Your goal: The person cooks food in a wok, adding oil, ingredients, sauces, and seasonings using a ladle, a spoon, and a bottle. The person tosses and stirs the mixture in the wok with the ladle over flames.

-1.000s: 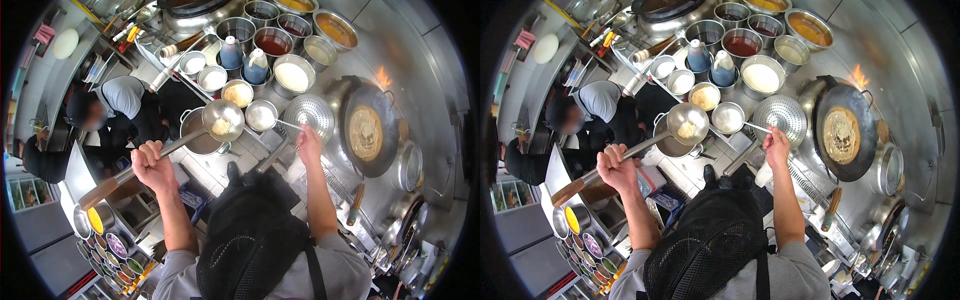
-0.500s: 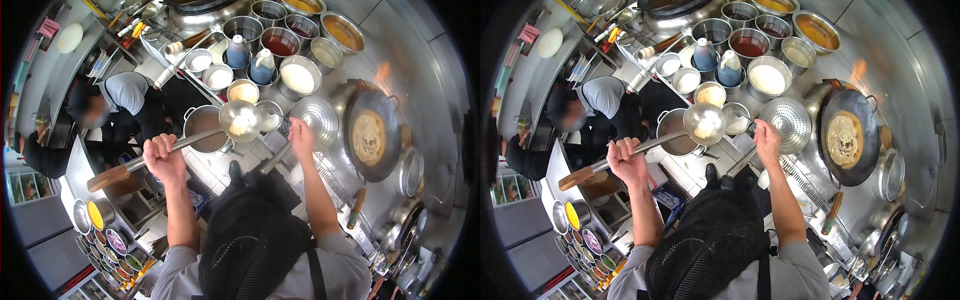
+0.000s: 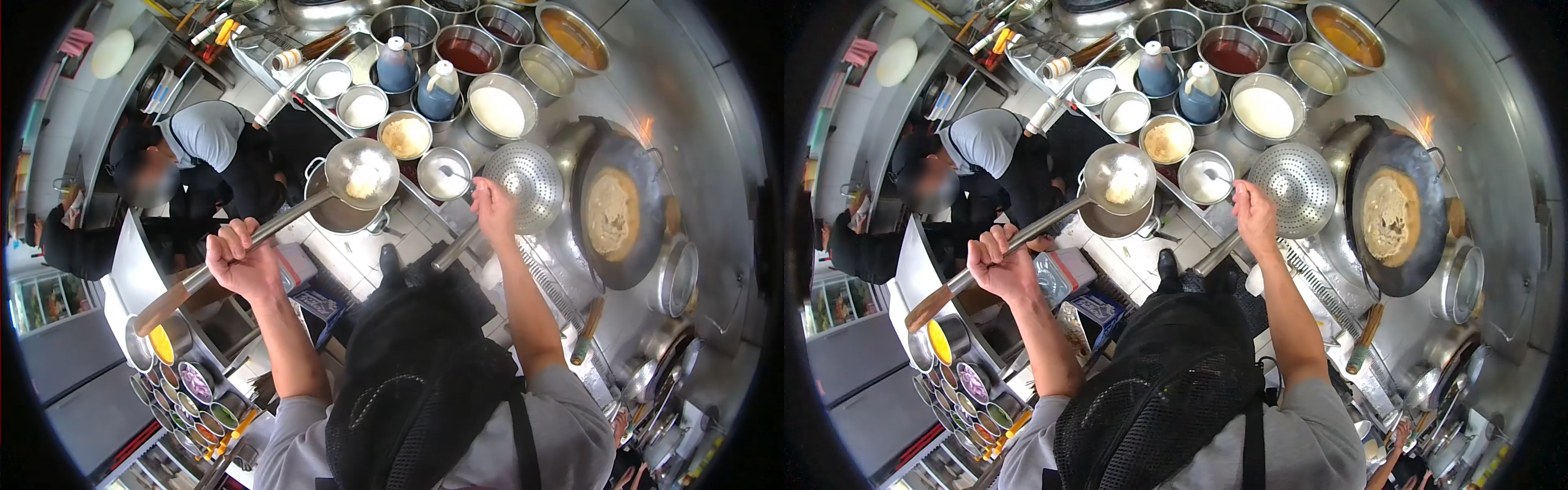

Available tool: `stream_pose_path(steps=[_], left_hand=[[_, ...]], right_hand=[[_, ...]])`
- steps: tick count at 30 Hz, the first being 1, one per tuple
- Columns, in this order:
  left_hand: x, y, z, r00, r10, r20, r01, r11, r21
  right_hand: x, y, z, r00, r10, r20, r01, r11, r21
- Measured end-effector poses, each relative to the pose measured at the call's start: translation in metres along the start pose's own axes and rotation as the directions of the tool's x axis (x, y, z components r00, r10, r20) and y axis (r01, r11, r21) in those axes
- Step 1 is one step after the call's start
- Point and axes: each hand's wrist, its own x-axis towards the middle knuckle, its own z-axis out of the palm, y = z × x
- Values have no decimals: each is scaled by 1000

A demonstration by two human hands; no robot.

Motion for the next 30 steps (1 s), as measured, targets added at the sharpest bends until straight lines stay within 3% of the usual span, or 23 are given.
stream_pose_path(steps=[2,4,5,7,10,15,30], left_hand=[[0,1,-1,1000,5,27,-5,1000,26],[-1,0,-2,1000,6,30,-7,1000,29],[-1,0,-1,999,8,37,-9,1000,28],[-1,0,0,1000,12,26,-13,999,37],[-2,0,4,999,8,35,-10,999,45],[-2,-2,10,998,0,66,-2,999,37],[-9,-6,15,996,-10,87,6,999,42]], right_hand=[[-6,19,9,997,67,29,-68,997,42],[-11,24,17,946,322,26,-310,881,356],[-11,25,17,946,322,28,-311,881,358],[-10,23,12,883,470,-2,-376,709,596],[-11,18,-5,862,505,39,-379,593,710],[-17,15,-27,874,478,87,-365,529,766],[-25,31,-42,872,487,50,-351,549,759]])
